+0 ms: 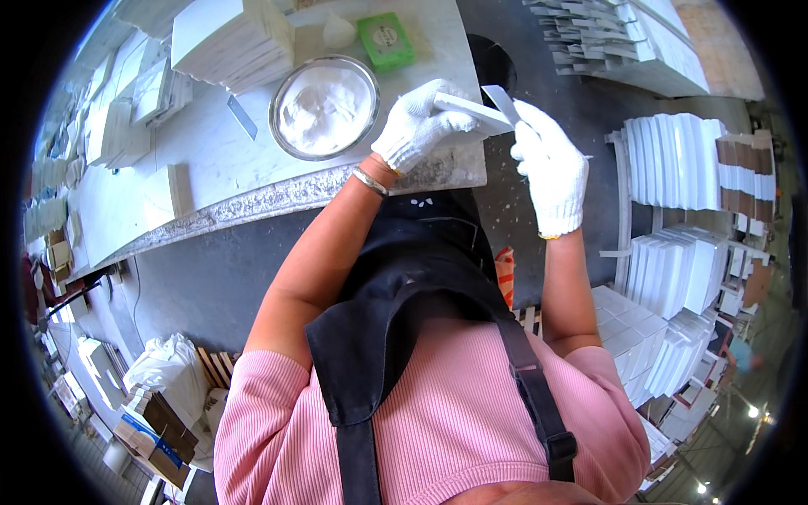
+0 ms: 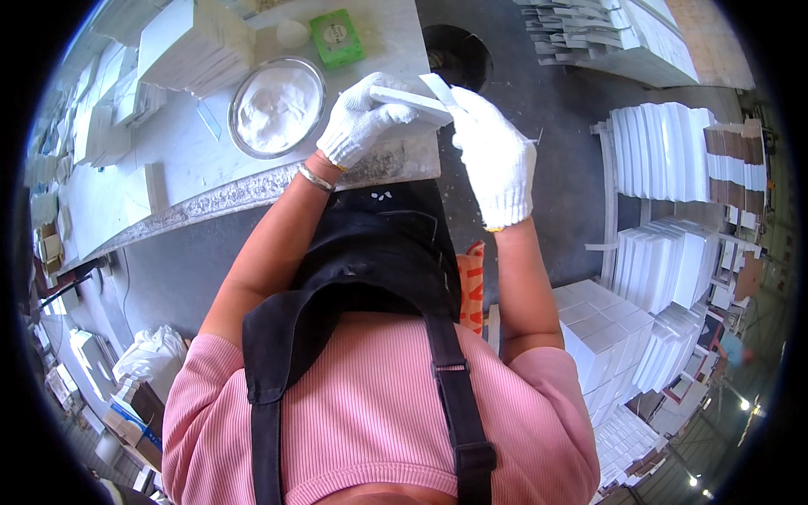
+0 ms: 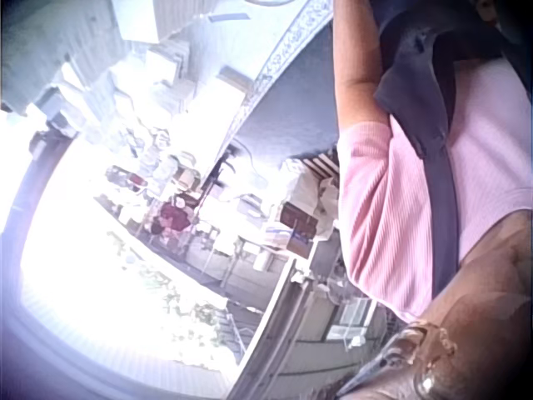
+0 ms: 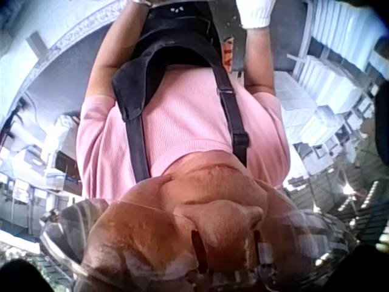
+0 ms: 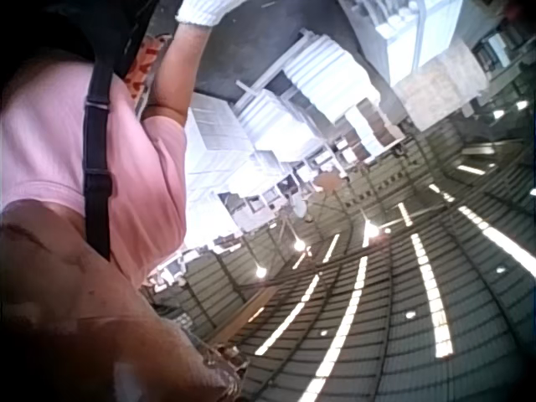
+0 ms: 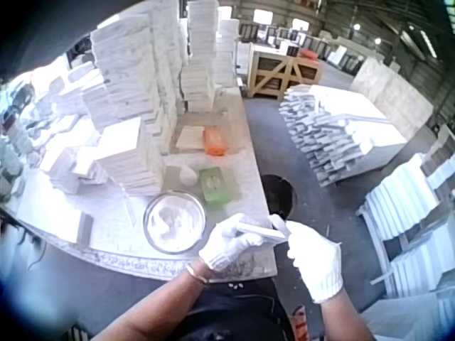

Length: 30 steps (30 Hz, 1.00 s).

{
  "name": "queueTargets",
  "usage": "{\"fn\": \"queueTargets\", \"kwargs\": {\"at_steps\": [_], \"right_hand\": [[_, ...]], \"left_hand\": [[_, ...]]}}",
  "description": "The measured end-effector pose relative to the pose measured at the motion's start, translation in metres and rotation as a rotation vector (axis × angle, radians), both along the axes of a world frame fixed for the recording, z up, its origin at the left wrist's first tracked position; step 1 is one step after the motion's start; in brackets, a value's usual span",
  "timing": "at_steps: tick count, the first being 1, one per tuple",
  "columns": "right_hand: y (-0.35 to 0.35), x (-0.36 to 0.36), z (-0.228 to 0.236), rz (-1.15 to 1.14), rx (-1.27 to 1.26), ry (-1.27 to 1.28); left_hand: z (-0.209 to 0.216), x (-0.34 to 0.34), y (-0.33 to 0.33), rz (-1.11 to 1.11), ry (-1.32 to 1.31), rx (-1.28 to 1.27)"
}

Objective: The person applies a white paste to the edges of small white square tiles using a metal spatula, then stacks them on a table. The person also adjusts the head-mounted camera during the task.

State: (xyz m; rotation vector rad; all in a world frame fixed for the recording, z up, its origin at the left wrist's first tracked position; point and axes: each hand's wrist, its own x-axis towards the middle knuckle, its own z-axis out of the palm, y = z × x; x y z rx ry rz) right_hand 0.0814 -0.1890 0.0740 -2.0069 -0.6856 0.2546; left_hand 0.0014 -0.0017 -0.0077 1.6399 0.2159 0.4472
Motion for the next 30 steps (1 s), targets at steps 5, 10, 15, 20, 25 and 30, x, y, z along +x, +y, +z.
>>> {"fn": "queueTargets", "kwargs": {"at_steps": [5, 10, 15, 20, 25, 30], "right_hand": [[0.015, -0.012, -0.008, 0.101, 0.002, -0.370], [0.004, -0.008, 0.000, -0.021, 0.070, 0.126], [0.027, -0.030, -0.006, 0.167, 0.095, -0.071], [0.021, -0.036, 0.000, 0.197, 0.167, 0.086], [-0.032, -0.005, 0.017, -0.028, 0.169, 0.205], [-0.042, 0.008, 0.023, -0.107, 0.120, 0.132]], "left_hand": [[-0.002, 0.000, 0.002, -0.013, -0.002, 0.036], [0.003, -0.002, -0.001, 0.034, 0.014, 0.048], [0.004, -0.004, -0.001, 0.043, -0.025, 0.142], [0.002, -0.002, 0.003, 0.006, -0.040, 0.078], [0.010, -0.012, -0.011, -0.042, -0.017, -0.587], [0.016, -0.016, -0.019, -0.177, -0.027, -0.918]]}}
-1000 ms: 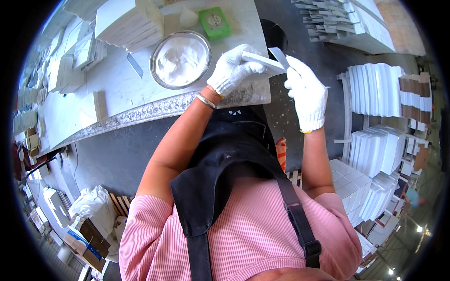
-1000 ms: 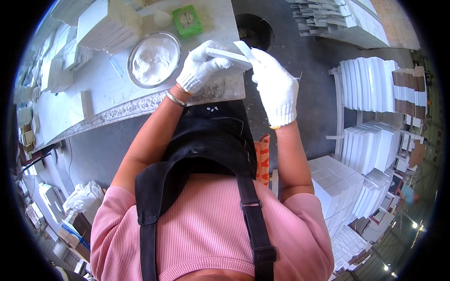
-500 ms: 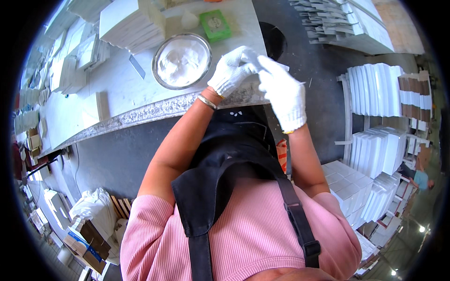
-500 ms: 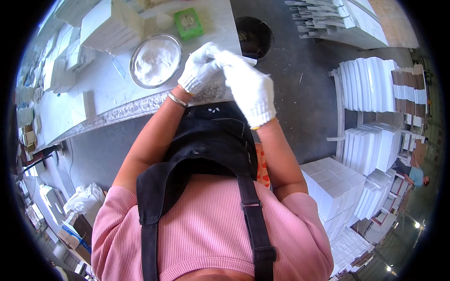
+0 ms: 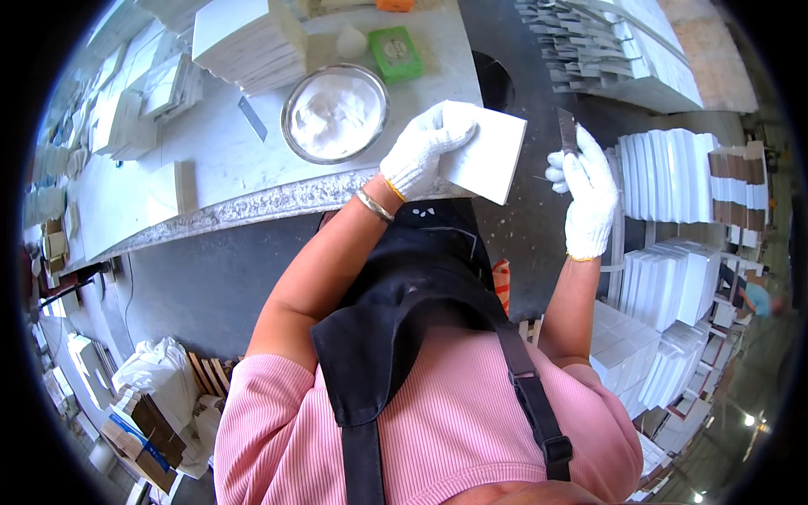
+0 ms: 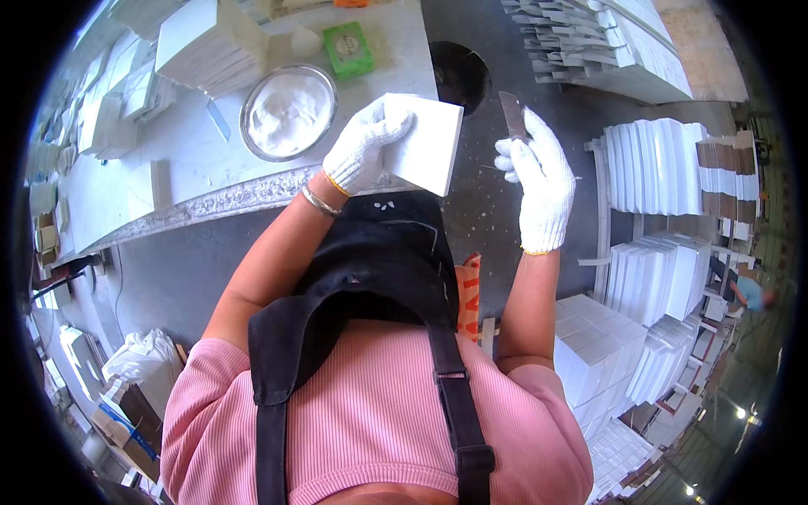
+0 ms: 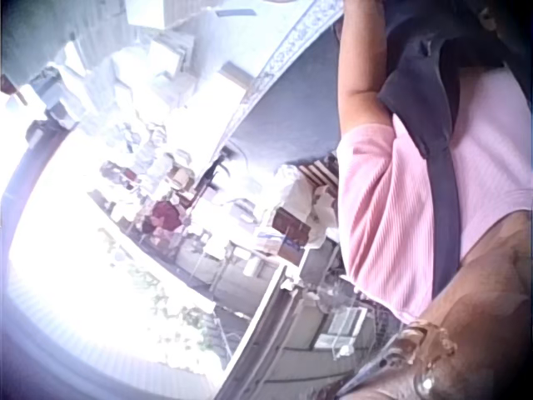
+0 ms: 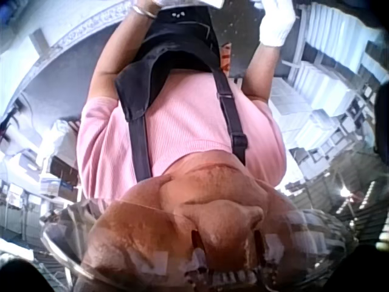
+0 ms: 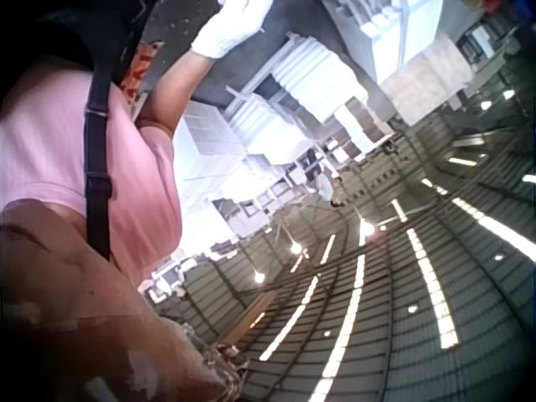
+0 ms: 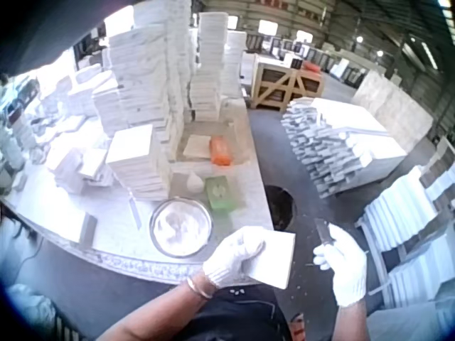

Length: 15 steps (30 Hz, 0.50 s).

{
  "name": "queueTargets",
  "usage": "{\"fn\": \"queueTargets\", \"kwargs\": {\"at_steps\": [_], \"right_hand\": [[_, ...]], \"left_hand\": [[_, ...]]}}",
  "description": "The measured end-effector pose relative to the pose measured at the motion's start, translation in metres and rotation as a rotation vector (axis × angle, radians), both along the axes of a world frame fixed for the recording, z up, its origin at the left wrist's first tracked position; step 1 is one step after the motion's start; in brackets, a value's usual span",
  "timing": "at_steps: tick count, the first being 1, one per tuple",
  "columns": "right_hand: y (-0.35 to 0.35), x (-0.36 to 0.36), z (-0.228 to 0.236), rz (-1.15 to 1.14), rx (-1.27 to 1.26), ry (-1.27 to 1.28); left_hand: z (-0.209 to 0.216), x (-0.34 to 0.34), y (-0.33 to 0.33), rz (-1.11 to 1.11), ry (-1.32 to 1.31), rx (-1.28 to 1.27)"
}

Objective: The person applies a white paste to the edges of small white square tiles using a metal spatula, then stacks them on a table. The person also adjusts the head-mounted camera during the task.

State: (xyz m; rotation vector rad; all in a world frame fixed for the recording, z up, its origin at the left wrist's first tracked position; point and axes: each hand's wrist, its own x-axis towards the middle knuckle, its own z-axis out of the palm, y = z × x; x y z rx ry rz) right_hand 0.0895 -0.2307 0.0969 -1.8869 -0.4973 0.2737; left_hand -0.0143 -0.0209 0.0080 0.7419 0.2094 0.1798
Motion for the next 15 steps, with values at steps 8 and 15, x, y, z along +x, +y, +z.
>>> {"fn": "queueTargets", "kwargs": {"at_steps": [8, 15], "right_hand": [[0.032, 0.007, 0.003, 0.112, 0.073, 0.045], [0.044, 0.008, -0.002, 0.244, 0.149, 0.073]], "left_hand": [[0.000, -0.016, -0.002, -0.231, -0.051, -0.505], [-0.035, -0.017, -0.022, -0.673, -0.326, -0.830]]}}
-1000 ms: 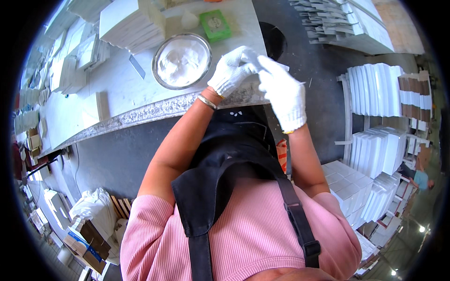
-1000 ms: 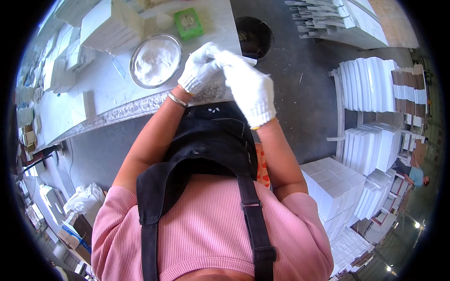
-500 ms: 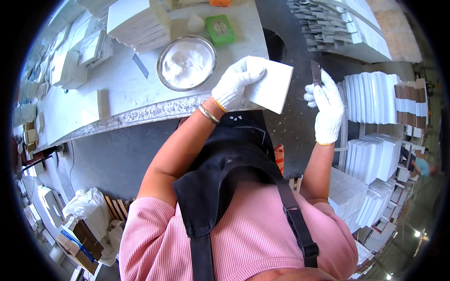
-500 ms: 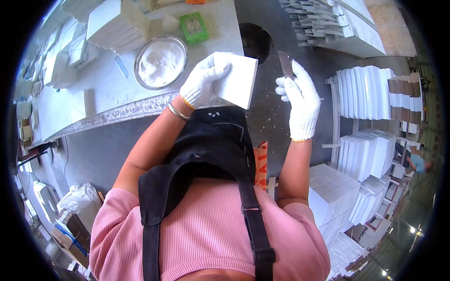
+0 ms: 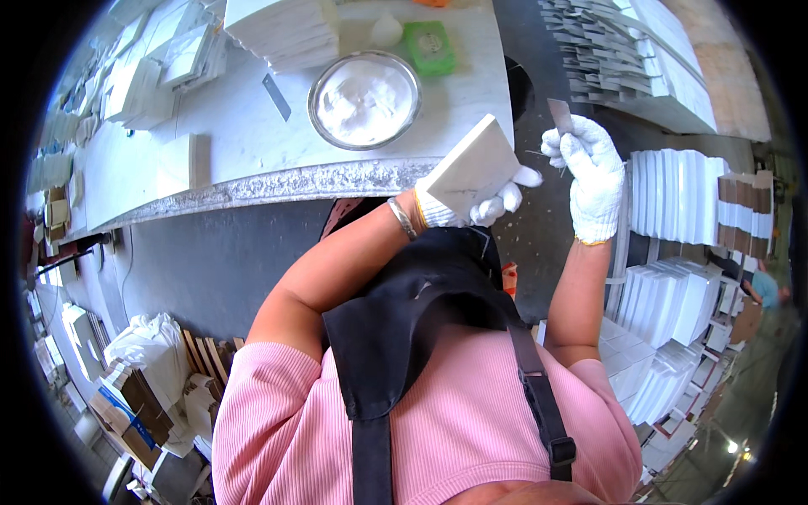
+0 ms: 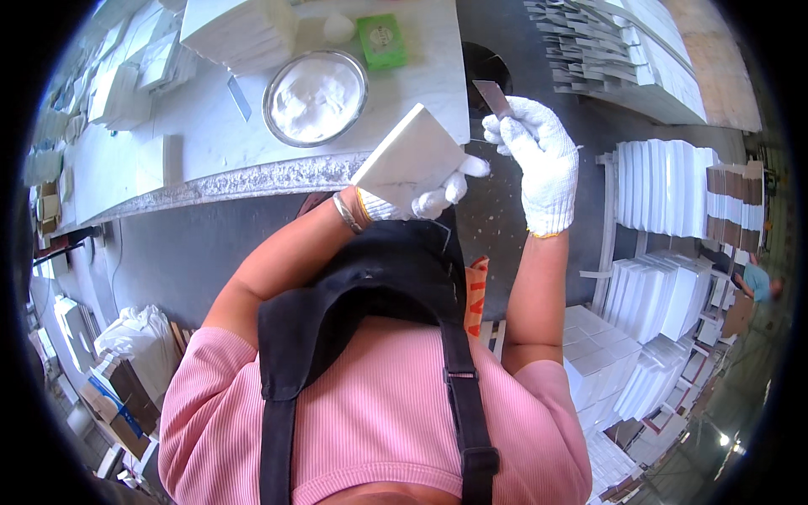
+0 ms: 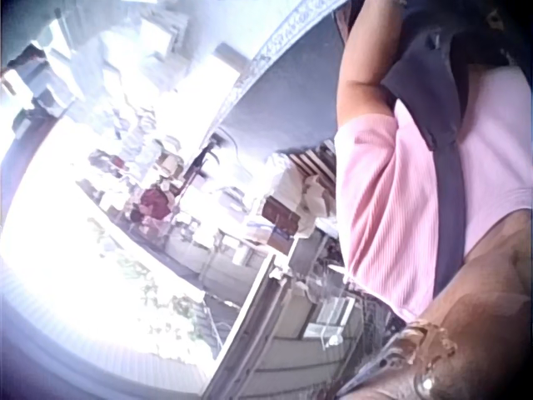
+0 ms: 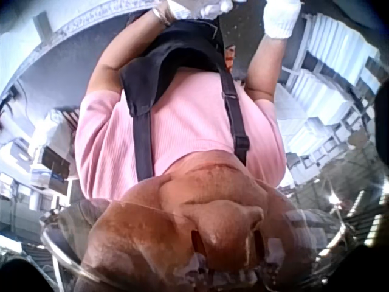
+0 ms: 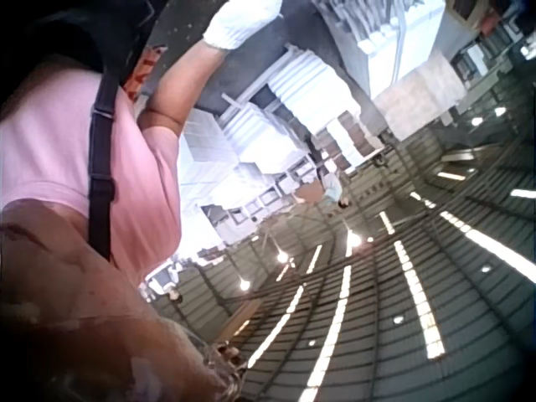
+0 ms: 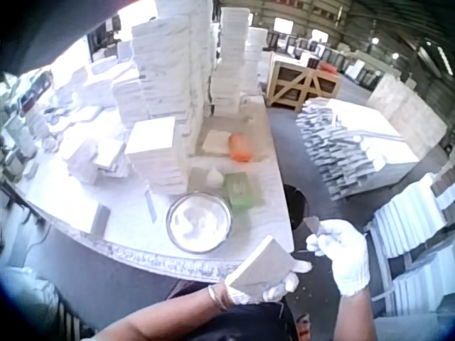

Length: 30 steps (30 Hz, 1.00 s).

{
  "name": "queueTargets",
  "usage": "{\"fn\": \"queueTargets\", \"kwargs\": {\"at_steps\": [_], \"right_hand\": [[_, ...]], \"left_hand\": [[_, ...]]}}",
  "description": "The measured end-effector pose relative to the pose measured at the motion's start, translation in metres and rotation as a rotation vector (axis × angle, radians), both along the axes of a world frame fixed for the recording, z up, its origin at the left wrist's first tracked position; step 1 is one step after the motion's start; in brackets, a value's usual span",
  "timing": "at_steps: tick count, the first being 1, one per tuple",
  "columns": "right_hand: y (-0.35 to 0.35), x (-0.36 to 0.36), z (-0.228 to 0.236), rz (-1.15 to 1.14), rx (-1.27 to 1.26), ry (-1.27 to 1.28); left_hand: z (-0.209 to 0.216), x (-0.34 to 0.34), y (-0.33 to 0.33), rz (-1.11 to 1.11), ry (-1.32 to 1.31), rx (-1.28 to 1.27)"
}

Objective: The person applies a white paste to the edges of small white square tiles using a metal spatula, then stacks them on a table. The person also adjusts the head-mounted camera during the task.

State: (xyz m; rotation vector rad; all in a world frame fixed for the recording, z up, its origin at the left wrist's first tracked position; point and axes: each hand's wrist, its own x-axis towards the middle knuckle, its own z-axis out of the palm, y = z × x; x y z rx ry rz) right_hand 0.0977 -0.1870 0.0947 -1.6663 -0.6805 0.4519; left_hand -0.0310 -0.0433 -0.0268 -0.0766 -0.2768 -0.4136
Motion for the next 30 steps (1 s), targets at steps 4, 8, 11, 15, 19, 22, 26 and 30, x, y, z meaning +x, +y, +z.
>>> {"fn": "queueTargets", "kwargs": {"at_steps": [4, 8, 11, 15, 19, 22, 26, 30], "right_hand": [[0.018, 0.003, 0.009, 0.003, -0.071, -0.073], [0.055, 0.002, 0.018, 0.076, -0.147, -0.042], [0.084, -0.002, 0.019, 0.217, -0.234, -0.094], [0.121, -0.002, -0.001, 0.442, -0.330, -0.280], [0.151, -0.004, -0.027, 0.630, -0.419, -0.705], [0.162, -0.014, -0.028, 0.685, -0.585, -0.827], [0.148, -0.013, -0.019, 0.584, -0.551, -0.949], [0.120, -0.030, 0.017, 0.446, -0.355, -0.692]], "left_hand": [[0.002, -0.007, -0.005, -0.050, 0.030, -0.138], [-0.008, -0.011, -0.002, -0.123, -0.002, -0.261], [-0.005, -0.024, 0.003, -0.097, 0.184, -0.299], [-0.012, -0.041, 0.003, -0.057, 0.504, -0.536], [-0.007, -0.045, 0.007, -0.396, 0.326, -0.822], [-0.004, -0.048, 0.007, -0.163, 0.213, -0.600], [0.007, -0.055, 0.015, -0.121, 0.262, -0.517], [-0.003, -0.053, 0.009, -0.055, 0.283, -0.423]]}}
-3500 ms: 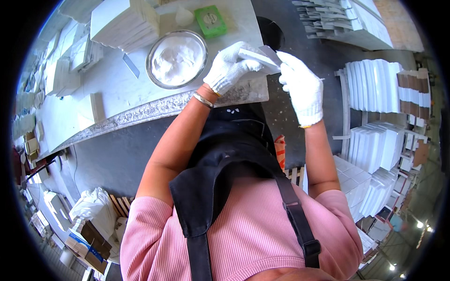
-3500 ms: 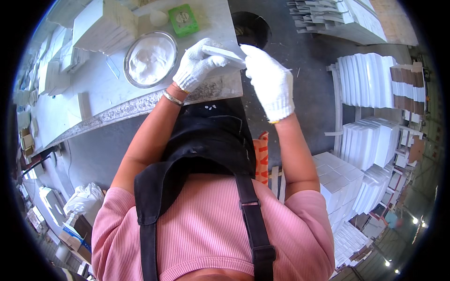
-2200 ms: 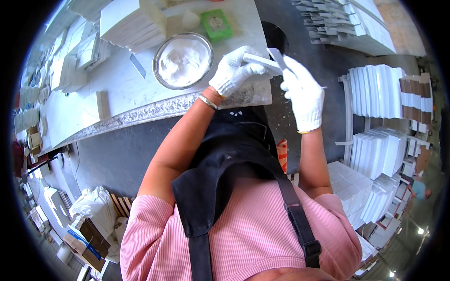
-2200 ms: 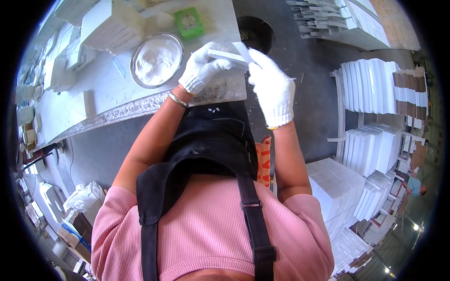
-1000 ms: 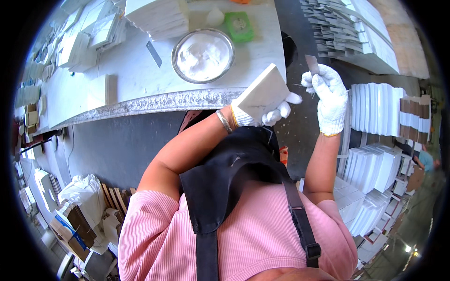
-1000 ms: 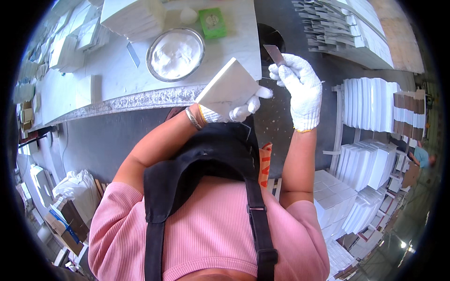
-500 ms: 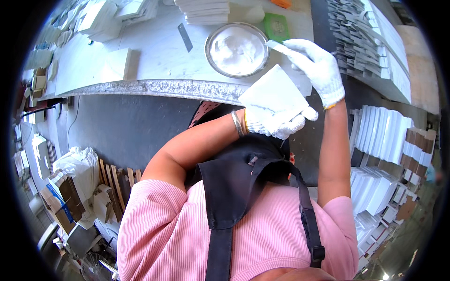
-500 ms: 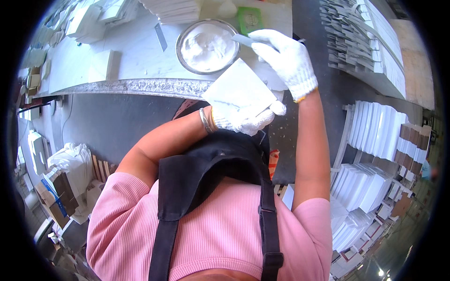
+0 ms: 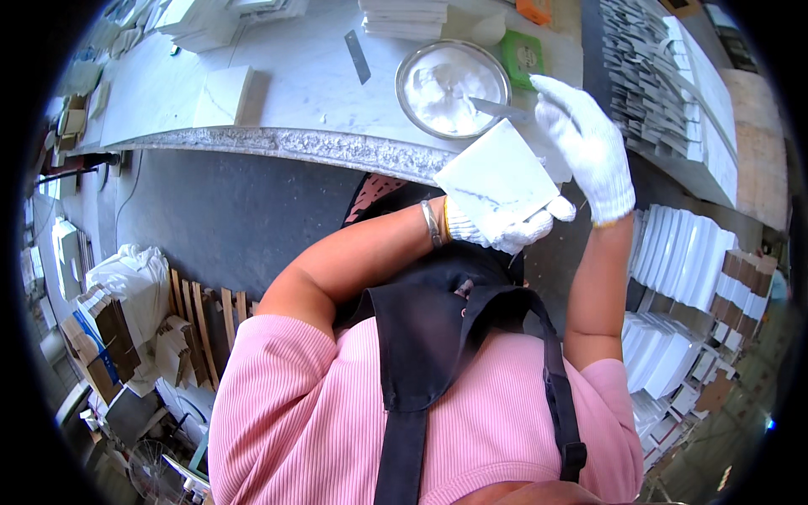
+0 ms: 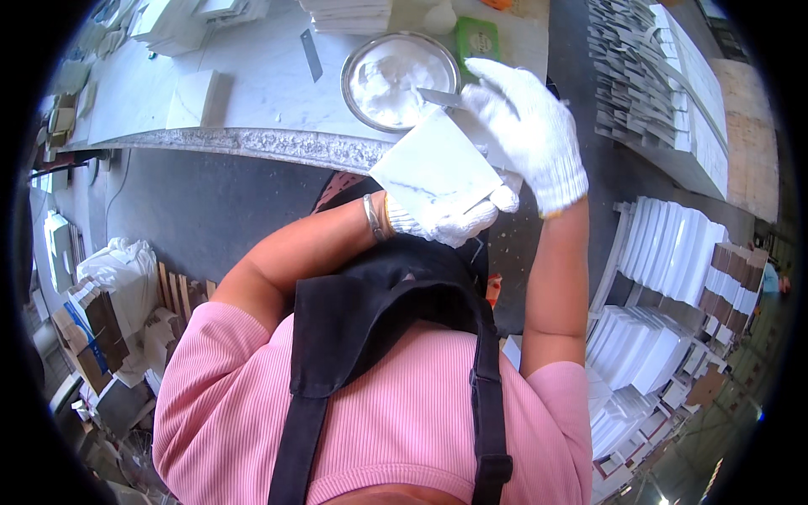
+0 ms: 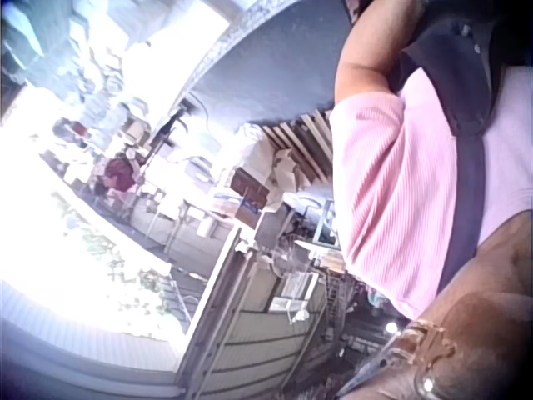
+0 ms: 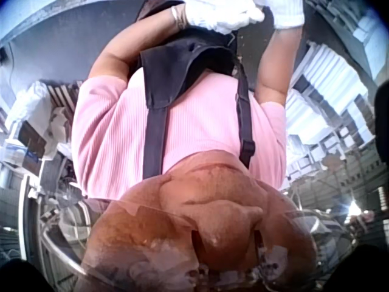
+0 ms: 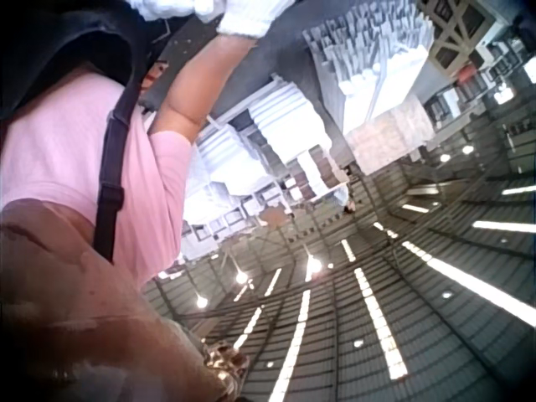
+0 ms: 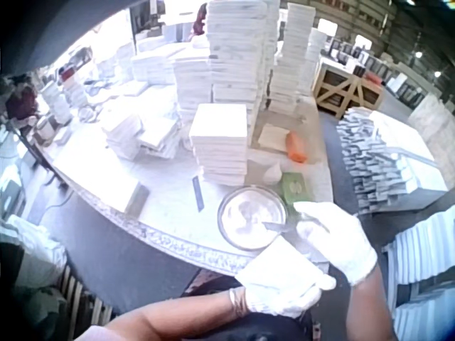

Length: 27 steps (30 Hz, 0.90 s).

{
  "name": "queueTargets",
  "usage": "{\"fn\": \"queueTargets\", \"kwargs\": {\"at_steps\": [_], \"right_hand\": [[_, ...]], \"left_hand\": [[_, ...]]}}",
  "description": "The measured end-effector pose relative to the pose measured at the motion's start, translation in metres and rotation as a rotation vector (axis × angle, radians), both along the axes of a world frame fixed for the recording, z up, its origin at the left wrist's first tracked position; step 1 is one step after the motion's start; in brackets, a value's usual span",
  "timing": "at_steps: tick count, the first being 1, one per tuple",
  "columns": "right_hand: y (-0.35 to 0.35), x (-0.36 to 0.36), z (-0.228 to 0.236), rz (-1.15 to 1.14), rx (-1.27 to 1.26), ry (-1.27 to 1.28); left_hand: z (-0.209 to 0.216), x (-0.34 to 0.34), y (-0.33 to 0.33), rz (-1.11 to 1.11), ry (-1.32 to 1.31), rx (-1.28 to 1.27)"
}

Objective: The person applies a white paste to the edges of small white square tiles using a metal spatula, then stacks them on a table. The person also adjusts the head-mounted camera during the task.

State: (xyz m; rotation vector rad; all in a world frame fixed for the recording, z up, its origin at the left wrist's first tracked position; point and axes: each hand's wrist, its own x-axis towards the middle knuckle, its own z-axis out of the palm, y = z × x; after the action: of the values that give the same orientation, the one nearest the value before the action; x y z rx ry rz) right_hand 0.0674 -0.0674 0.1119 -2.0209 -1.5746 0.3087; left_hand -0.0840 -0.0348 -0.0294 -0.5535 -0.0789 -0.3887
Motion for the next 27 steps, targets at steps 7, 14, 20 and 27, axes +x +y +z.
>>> {"fn": "queueTargets", "kwargs": {"at_steps": [7, 14, 20, 27], "right_hand": [[-0.017, -0.038, -0.010, 0.006, -0.020, -0.121], [-0.053, -0.009, -0.015, -0.243, 0.197, 0.470], [-0.088, -0.023, -0.025, -0.065, -0.201, 0.670], [-0.116, -0.031, -0.037, -0.289, -0.046, 0.943]], "left_hand": [[0.014, 0.002, -0.007, 0.890, -0.308, 1.699], [-0.008, 0.011, -0.008, -0.291, -0.460, -0.157], [-0.002, 0.014, -0.016, -0.317, -0.526, -0.071], [0.008, -0.003, -0.021, -0.221, -0.391, 0.455]]}}
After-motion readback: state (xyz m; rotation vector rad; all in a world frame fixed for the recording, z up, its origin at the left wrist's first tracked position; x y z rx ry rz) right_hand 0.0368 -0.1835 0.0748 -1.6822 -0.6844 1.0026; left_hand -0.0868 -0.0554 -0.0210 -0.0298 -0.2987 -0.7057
